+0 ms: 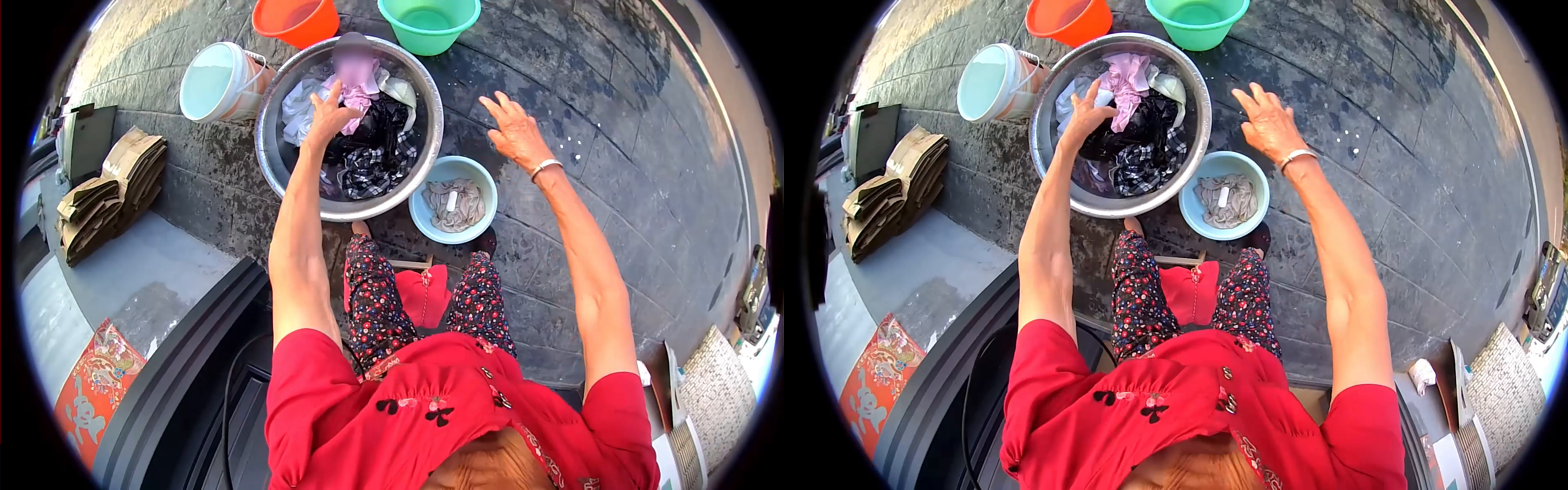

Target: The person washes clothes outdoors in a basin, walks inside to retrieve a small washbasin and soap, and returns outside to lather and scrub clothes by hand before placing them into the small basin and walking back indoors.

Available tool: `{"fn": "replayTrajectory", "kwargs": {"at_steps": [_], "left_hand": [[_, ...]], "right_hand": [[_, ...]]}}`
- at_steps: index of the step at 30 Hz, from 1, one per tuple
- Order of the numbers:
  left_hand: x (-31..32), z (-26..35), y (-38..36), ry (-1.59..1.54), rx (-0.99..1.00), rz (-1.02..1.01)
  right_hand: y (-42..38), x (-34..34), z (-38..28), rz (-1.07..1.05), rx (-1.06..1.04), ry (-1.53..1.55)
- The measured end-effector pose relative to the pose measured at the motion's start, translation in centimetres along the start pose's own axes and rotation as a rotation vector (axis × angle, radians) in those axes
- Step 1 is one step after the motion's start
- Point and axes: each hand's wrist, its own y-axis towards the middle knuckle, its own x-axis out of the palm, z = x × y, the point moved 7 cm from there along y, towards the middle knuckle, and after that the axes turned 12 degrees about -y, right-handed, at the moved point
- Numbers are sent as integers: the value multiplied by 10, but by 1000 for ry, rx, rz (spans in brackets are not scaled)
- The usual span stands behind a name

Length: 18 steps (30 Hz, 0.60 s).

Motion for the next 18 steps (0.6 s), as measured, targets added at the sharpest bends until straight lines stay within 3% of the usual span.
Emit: {"fn": "replayTrajectory", "kwargs": {"at_steps": [1, 2, 3, 4, 5, 6, 7, 9, 12, 14, 16, 18], "left_hand": [[-20, 31, -16, -186, 88, 28], [-36, 42, -30, -127, 134, 93], [-51, 66, -56, 192, 27, 141], [-64, 83, -90, 501, -106, 178], [-76, 73, -90, 519, 36, 288], [-89, 74, -95, 146, 216, 335], [-96, 83, -113, -100, 148, 340], [-99, 94, -151, -591, 80, 338], [-105, 110, -196, -901, 113, 341], [-110, 112, -218, -1000, 165, 401], [-120, 127, -237, -1072, 216, 376], [-138, 137, -249, -1165, 228, 374]], "right_hand": [[-35, -4, 55, 36, 64, 43], [-72, 2, 109, -1, 120, 9], [-113, -4, 151, 47, 173, 113], [-161, 2, 197, -123, 418, 174], [-217, 35, 258, -171, 539, 310], [-277, 36, 279, -253, 857, 638], [-337, 43, 299, -227, 1025, 801], [-459, 54, 328, -222, 1245, 860], [-622, 58, 333, -331, 1626, 779], [-674, 40, 302, -304, 1759, 742], [-766, 116, 349, -247, 1847, 838], [-755, 123, 345, -269, 1764, 853]]}}
